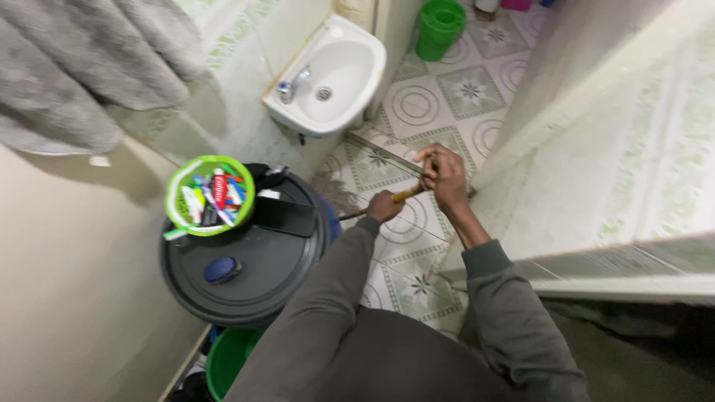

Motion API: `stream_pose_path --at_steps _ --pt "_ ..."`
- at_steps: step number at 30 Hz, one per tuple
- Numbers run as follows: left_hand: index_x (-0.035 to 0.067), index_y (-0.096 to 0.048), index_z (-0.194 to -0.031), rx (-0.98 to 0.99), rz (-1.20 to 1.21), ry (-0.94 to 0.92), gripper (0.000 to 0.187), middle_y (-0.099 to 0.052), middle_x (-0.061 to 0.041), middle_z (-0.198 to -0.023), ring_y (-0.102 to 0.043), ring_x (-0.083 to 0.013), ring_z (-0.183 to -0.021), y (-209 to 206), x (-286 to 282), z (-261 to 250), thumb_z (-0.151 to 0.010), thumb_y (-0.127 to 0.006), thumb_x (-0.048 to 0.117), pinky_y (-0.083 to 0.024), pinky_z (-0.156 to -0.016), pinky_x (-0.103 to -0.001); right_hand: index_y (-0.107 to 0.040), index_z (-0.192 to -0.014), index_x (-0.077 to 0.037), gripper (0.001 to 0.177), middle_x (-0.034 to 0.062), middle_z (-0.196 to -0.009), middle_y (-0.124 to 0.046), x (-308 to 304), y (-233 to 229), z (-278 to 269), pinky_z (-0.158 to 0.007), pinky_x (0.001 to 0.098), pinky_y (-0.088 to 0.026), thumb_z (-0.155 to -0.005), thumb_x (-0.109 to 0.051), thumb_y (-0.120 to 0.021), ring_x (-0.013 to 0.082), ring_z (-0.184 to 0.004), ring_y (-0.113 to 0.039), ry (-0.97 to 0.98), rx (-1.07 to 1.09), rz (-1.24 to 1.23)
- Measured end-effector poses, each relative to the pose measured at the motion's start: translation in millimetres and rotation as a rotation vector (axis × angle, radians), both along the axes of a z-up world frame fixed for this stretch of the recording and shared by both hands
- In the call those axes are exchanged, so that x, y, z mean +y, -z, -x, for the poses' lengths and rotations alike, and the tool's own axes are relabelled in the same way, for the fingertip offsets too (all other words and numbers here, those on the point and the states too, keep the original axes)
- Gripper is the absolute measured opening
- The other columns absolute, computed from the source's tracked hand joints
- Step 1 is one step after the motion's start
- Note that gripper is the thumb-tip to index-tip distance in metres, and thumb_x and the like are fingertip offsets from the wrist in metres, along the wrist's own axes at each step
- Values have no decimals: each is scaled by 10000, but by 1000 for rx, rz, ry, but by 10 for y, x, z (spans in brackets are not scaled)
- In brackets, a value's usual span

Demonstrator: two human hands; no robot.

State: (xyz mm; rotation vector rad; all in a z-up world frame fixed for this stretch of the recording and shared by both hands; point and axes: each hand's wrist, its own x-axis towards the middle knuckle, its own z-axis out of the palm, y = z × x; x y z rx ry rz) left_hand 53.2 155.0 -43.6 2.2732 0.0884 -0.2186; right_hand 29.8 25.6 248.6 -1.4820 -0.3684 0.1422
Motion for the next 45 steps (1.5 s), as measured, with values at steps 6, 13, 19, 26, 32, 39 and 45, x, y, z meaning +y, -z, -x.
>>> stream_pose_path --at_steps 6,13,19,26,32,39,45 --pt "99 -780 -909 -53 187 16 401 -738 -196 -859 -704 -401 -828 -157 -614 76 -815 -728 486 -548 -766 -508 -621 -978 56 339 -29 -598 -381 -479 -204 91 -469 252 -350 -992 -120 -332 72 -478 -333 -122 49 37" --pt "64 -765 -845 -107 254 134 376 -727 -208 -826 -704 -404 -803 -172 -1570 138 -817 -749 439 -535 -728 -495 -622 -1002 55 323 -34 -595 -371 -1296 -303 327 -486 250 -369 -982 -104 -342 66 -475 -317 -27 0 123" --pt "53 -761 -825 -199 308 211 352 -699 -218 -805 -689 -415 -779 -68 -2194 205 -860 -740 403 -529 -691 -497 -629 -1020 53 345 -27 -599 -391 -1726 -331 559 -487 250 -331 -1016 -126 -335 66 -505 -314 33 30 134" --pt "27 -723 -945 -175 430 358 302 -714 -215 -869 -702 -376 -816 35 -2273 275 -912 -695 325 -519 -746 -487 -706 -1033 -28 360 -45 -628 -455 -1490 -307 701 -501 235 -325 -1033 -244 -418 56 -545 -382 110 -225 306" --pt "6 -696 -1071 -226 600 483 371 -706 -230 -1002 -678 -367 -939 60 -2608 303 -958 -642 355 -507 -810 -484 -705 -1036 -38 189 -22 -672 -497 -1355 -453 864 -501 242 -336 -996 -191 -601 60 -557 -427 383 -428 403" --pt "-25 -727 -980 -29 383 615 474 -717 -239 -812 -697 -390 -801 -676 -2532 422 -955 -609 433 -503 -732 -501 -699 -1024 -13 130 -22 -606 -402 -1540 -805 841 -498 258 -263 -1053 -44 -577 40 -554 -324 748 -308 384" --pt "-42 -718 -901 82 238 784 614 -704 -269 -762 -712 -408 -753 -800 -2275 657 -923 -622 564 -517 -726 -497 -668 -1119 -36 191 46 -853 -692 -1920 -701 1076 -511 295 -424 -1028 -12 -501 107 -563 -595 988 -544 693"
